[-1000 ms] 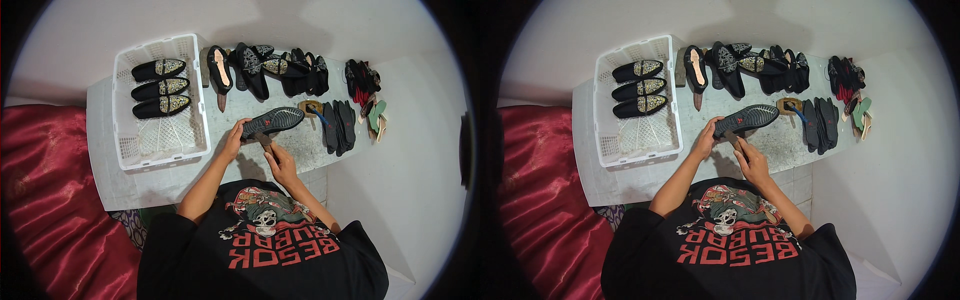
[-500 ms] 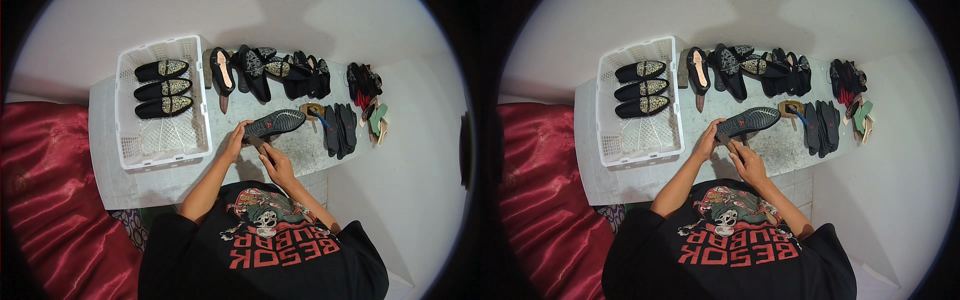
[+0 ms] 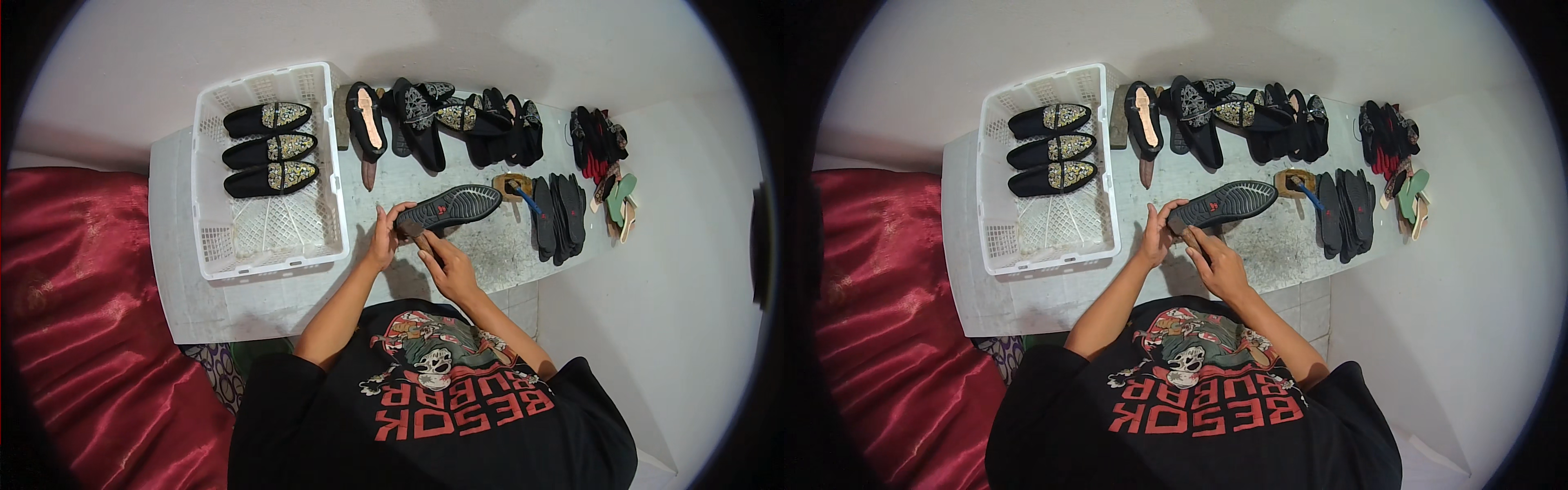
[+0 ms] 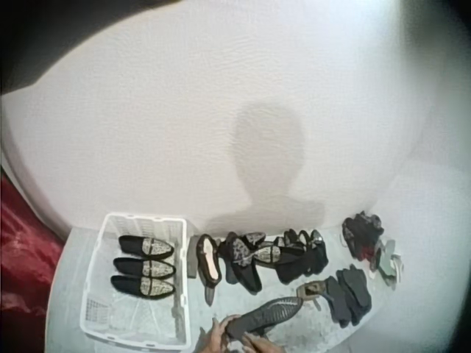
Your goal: Apply adhesive or primer to the bottom of a shoe sole using a brush.
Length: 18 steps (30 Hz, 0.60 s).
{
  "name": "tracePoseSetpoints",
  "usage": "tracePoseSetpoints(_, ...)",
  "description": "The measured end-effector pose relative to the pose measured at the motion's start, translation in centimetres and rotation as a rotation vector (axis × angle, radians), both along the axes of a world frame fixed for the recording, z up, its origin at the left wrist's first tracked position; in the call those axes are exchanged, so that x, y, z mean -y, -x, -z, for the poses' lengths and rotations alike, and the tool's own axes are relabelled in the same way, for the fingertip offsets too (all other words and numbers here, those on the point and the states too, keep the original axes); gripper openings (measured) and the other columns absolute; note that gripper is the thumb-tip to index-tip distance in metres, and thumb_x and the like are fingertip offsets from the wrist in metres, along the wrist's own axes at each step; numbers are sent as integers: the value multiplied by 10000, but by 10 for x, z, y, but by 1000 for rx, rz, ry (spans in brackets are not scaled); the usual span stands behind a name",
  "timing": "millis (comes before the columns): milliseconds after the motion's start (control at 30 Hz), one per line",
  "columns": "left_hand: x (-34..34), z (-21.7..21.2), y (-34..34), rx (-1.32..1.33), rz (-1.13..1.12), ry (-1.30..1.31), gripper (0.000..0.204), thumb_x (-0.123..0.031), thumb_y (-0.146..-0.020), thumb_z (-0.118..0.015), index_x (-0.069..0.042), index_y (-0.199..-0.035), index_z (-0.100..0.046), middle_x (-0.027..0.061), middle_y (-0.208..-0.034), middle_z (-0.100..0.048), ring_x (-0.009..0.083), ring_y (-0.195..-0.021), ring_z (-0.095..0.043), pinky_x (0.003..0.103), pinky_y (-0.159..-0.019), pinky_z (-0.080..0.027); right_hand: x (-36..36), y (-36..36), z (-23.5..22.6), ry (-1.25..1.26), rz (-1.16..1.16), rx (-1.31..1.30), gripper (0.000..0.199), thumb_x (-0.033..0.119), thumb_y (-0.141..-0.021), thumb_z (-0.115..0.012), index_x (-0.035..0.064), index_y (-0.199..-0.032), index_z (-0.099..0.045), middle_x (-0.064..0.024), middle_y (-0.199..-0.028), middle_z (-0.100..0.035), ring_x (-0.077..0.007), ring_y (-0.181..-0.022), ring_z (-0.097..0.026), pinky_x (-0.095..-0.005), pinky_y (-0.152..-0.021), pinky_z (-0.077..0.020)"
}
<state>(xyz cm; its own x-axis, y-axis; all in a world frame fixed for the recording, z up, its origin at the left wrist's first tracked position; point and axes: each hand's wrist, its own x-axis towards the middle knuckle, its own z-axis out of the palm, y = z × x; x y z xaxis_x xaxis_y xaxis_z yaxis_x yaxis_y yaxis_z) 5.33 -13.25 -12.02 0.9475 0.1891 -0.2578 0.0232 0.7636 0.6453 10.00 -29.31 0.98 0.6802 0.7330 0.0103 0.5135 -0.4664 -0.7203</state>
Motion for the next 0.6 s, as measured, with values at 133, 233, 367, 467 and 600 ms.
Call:
tracePoseSetpoints(133, 1, 3, 2, -33, 1, 11, 835, -774, -1025, -146, -162, -1437, -539, 16, -1217, -679, 140, -1079, -634, 326, -884, -499, -4, -2, -3, 30, 30, -47, 410, 196, -997, -677, 16, -1362, -626, -216, -1040, -712, -345, -864, -711, -387, -755, -545)
tracePoseSetpoints(233, -1, 0, 1, 53, -12, -4, 866, -788, -1014, -144, -143, -1435, -541, 28, -1216, -682, 157, -1085, -642, 355, -910, -509, -10, -6, -2, 11, 13, -27, 409, 198, -991, -683, 20, -1356, -631, -215, -1038, -713, -353, -873, -714, -392, -760, -548)
tracePoseSetpoints(367, -2, -1, 2, 17, 13, 46, 894, -806, -1000, -136, -138, -1429, -547, 45, -1221, -683, 177, -1120, -647, 385, -953, -513, -11, -6, 3, -112, 23, 37, 390, 230, -973, -699, 11, -1291, -644, -222, -1011, -711, -387, -852, -708, -420, -735, -551)
tracePoseSetpoints(467, -1, -4, 0, 35, -7, 20, 903, -813, -994, -131, -142, -1430, -548, 48, -1233, -682, 182, -1140, -645, 389, -968, -510, -11, -14, 6, -29, 29, 39, 351, 238, -967, -700, -2, -1218, -644, -226, -920, -702, -393, -789, -698, -426, -690, -539)
tracePoseSetpoints(600, -1, -2, 2, 12, 20, 17, 905, -824, -987, -147, -153, -1459, -529, 18, -1313, -651, 164, -1173, -607, 384, -964, -471, -7, -14, -8, -11, 88, -34, 325, 262, -981, -680, -11, -1146, -620, -223, -774, -665, -395, -695, -672, -430, -633, -504)
